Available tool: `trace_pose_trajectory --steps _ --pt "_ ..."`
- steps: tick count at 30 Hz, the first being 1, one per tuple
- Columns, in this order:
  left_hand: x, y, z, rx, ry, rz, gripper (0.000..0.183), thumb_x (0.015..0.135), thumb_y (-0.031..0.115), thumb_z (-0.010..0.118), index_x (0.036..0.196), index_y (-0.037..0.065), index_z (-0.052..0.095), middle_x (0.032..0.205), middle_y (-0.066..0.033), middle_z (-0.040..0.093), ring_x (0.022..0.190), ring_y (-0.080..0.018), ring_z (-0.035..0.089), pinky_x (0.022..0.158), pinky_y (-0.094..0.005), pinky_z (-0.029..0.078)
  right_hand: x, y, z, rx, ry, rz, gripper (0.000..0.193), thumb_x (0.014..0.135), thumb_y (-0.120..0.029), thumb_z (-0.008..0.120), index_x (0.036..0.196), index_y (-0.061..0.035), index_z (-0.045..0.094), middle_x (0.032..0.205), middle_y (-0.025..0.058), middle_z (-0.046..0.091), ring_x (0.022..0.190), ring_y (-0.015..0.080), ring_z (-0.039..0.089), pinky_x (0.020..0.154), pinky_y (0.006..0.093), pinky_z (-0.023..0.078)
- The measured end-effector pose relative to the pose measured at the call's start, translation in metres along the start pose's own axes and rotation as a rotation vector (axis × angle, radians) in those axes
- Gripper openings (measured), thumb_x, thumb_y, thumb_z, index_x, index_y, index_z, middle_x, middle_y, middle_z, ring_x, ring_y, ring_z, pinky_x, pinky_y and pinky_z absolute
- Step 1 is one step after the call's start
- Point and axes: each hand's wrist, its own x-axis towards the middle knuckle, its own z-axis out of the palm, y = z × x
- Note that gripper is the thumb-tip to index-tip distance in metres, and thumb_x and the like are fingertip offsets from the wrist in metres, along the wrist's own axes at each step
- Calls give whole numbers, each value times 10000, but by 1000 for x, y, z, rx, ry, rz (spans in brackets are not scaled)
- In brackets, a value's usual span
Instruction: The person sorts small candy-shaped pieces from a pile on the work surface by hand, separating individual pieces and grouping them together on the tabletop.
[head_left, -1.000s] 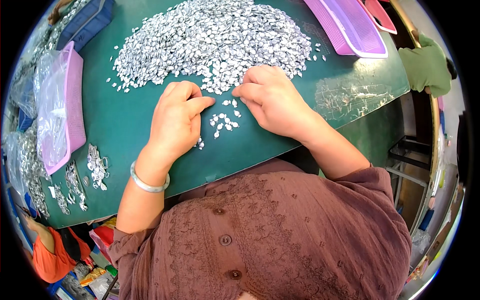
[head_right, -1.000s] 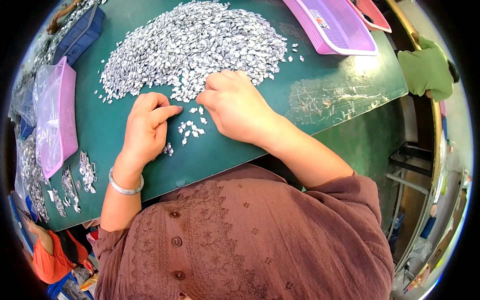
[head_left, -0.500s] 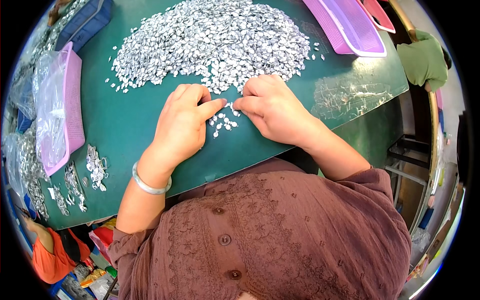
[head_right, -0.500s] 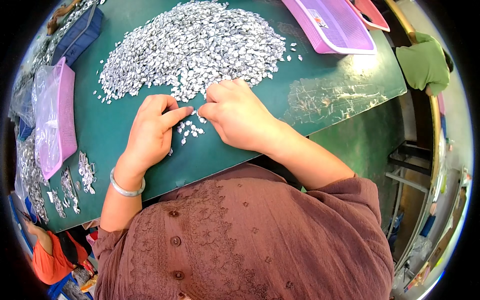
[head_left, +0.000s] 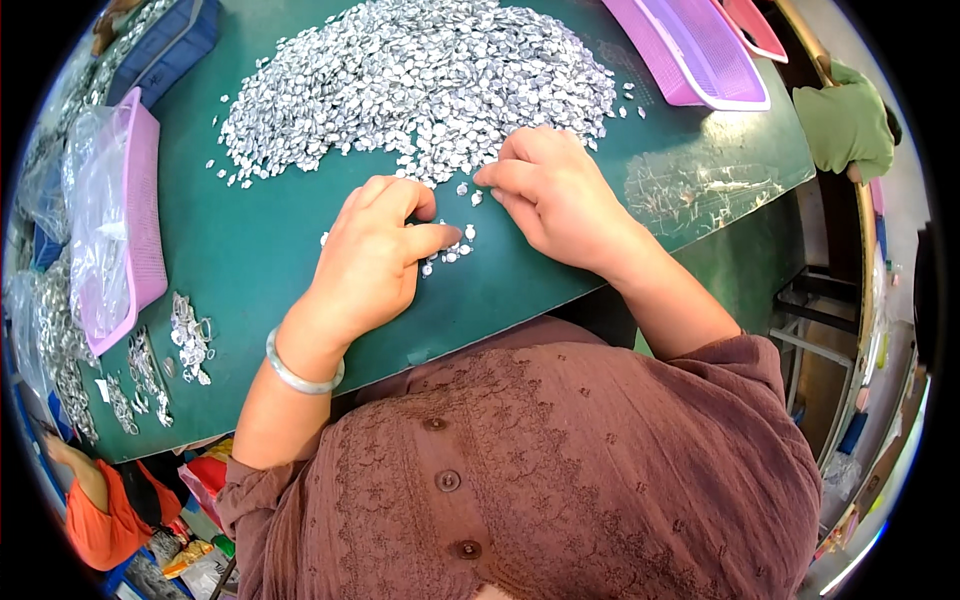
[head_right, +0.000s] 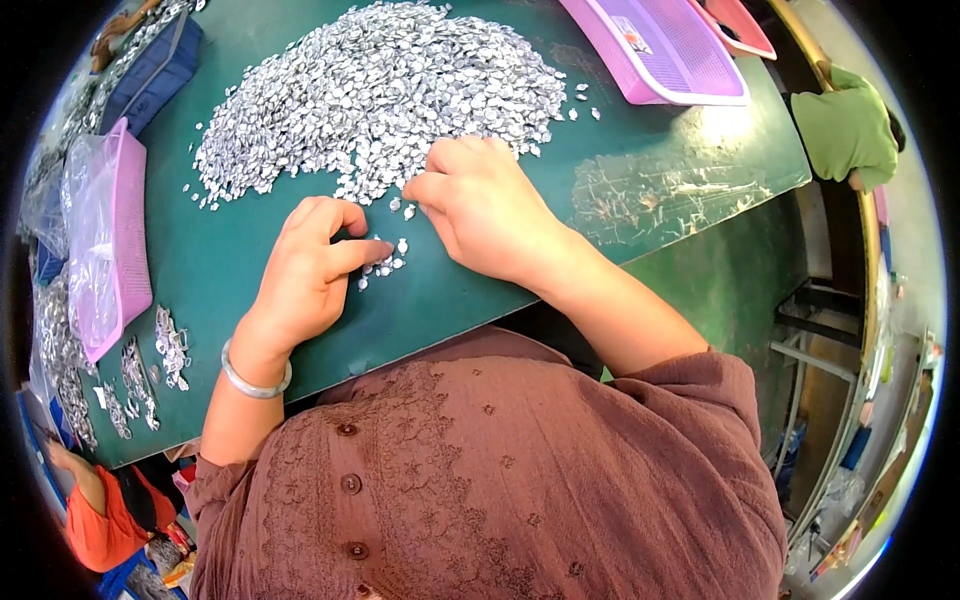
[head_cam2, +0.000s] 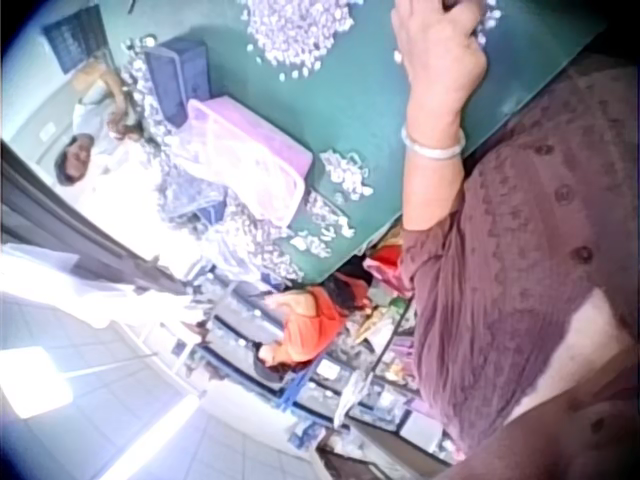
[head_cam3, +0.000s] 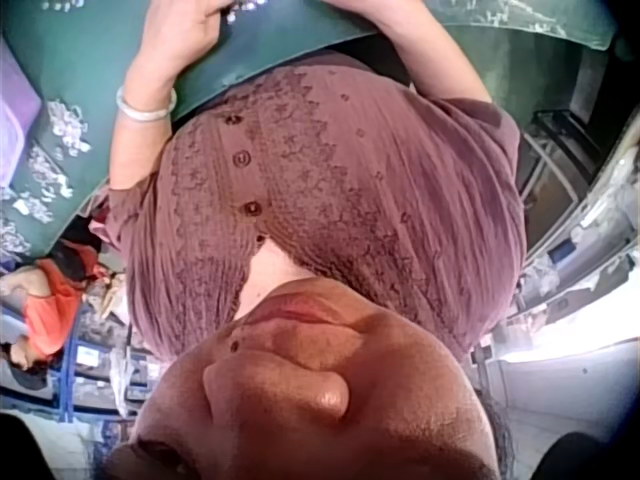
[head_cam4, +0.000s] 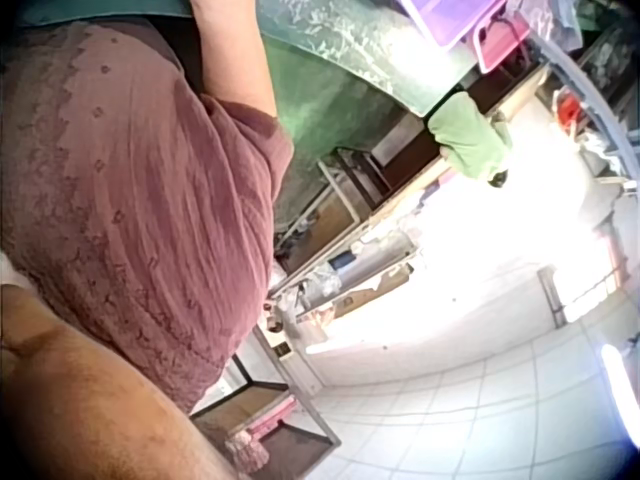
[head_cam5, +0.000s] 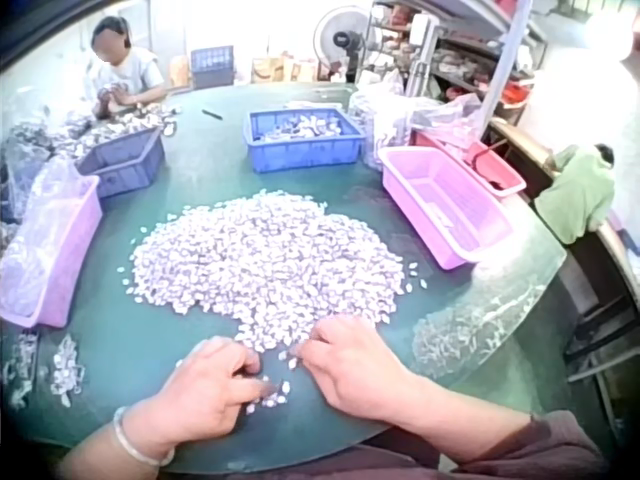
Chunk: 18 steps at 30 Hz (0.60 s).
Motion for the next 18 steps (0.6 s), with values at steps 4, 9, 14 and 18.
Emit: trace_pose_trajectory --steps 4,9,14,18 --pt "-1 -3 0 -77 17 -7 318 706 -91 580 902 83 761 887 -65 588 856 -263 558 780 -352 471 6 -2 6 6 30 -15 42 808 -107 685 841 -103 711 846 51 578 889 271 576 801 405 405" --pt "-3 -8 1 -83 64 -44 333 703 -119 547 884 72 752 887 -72 594 852 -267 556 770 -354 469 16 -7 11 -72 -2 -27 74 796 -81 709 868 -91 695 840 41 580 853 269 574 778 393 414" --pt "-4 -10 -1 -76 74 -56 336 711 -125 540 894 67 747 891 -79 598 853 -271 557 769 -357 467 20 -13 12 -71 -30 -33 69 800 -126 691 736 -110 672 858 50 585 889 267 570 800 403 405" --pt "-3 -11 -1 -70 103 -56 315 720 -117 556 904 58 743 894 -81 599 857 -271 560 769 -352 466 13 -9 12 -7 -28 -88 32 801 -115 685 770 -109 685 859 44 578 895 266 565 799 400 403"
